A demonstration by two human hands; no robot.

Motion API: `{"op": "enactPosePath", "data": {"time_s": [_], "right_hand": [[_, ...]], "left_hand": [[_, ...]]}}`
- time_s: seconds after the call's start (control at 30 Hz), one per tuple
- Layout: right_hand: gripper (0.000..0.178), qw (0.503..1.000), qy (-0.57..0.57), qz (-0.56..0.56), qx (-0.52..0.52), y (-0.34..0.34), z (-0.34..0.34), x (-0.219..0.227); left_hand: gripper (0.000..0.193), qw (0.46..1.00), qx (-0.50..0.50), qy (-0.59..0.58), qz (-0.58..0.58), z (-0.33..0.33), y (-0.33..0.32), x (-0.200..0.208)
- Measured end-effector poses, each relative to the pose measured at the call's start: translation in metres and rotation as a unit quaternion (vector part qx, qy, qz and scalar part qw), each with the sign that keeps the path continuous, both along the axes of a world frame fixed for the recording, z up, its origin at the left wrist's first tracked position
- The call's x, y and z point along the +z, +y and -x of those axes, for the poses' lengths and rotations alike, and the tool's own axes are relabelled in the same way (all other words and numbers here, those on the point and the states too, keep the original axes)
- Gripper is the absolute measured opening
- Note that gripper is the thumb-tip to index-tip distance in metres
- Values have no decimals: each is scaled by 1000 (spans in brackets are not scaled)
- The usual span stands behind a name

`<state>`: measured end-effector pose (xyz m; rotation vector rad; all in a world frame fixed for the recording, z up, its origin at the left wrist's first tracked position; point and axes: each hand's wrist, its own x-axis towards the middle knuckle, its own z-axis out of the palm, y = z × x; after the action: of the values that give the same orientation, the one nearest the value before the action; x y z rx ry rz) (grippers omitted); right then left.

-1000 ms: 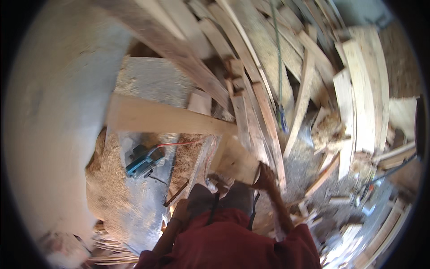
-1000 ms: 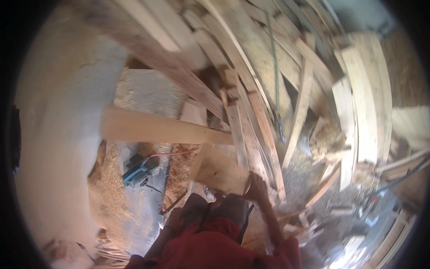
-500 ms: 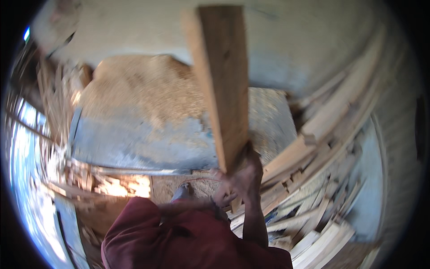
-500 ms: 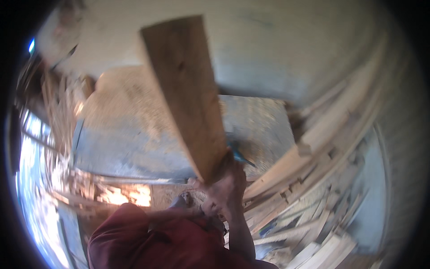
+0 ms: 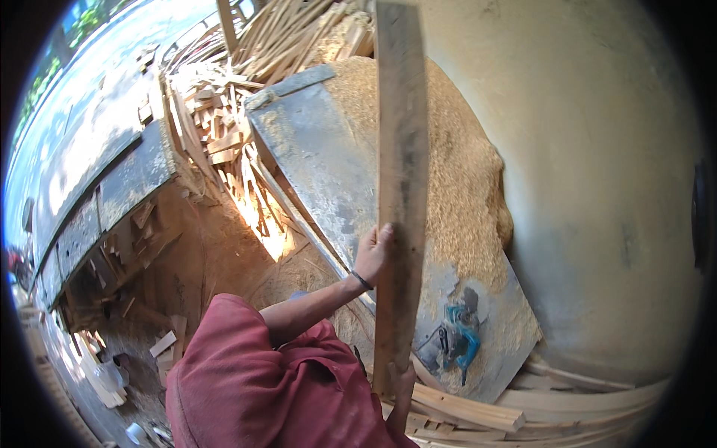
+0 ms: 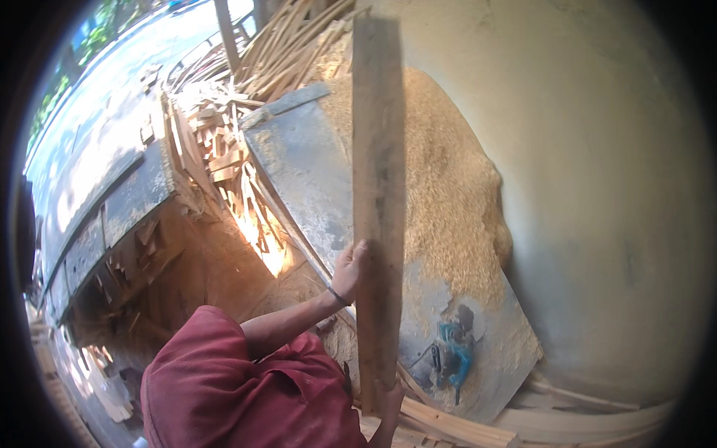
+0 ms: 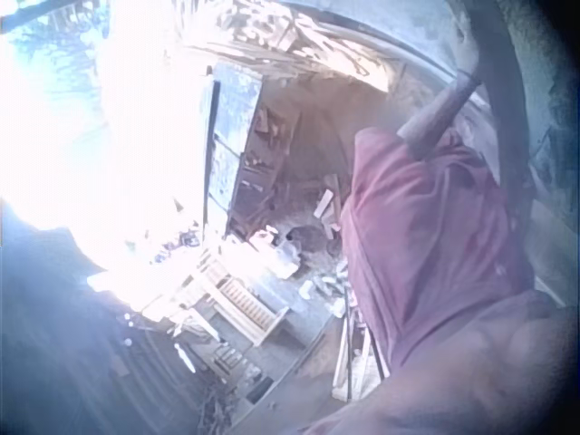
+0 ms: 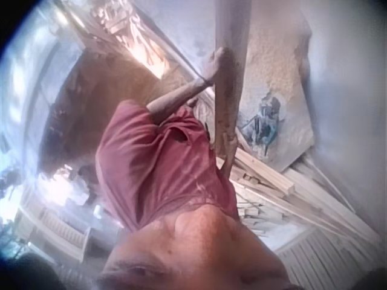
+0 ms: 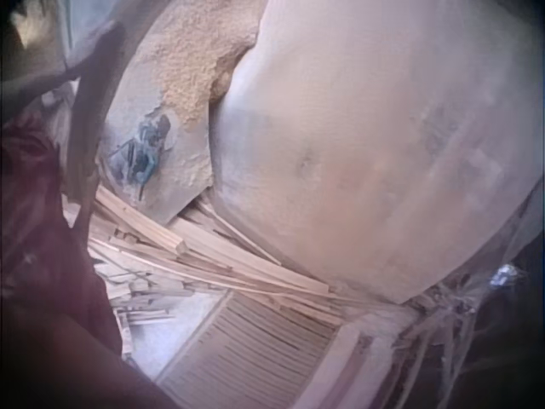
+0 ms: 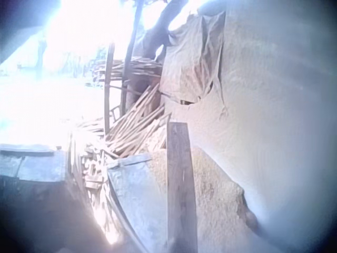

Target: The person sands a long wooden plank using an electric sander, moving it back and forth along the surface and sides before picking up the plank to relocate it.

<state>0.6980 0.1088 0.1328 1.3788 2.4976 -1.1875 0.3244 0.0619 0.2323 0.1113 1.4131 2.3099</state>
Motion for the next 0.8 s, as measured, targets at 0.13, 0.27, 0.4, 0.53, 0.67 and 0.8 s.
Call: {"op": "enactPosePath", "data": {"time_s": [0.13,0.27,0.4,0.53,0.67,0.8], "right_hand": [[70,997,-51,-50,-17,1,-20,-18],[64,990,-45,-135,6,2,37,39],[63,974,-162,-154,49,21,87,41],[68,977,-129,-164,38,48,130,31],[72,966,-165,-184,79,95,147,-16],[71,964,-140,-179,141,125,149,-34]], "left_hand": [[42,992,66,-105,34,45,-20,-77],[53,969,45,-236,52,86,-27,-163],[64,957,14,-89,274,118,-47,-210],[62,947,92,-37,306,94,-60,-213],[41,951,68,-182,243,37,-103,-233],[30,920,135,-297,216,-42,-161,-287]]}}
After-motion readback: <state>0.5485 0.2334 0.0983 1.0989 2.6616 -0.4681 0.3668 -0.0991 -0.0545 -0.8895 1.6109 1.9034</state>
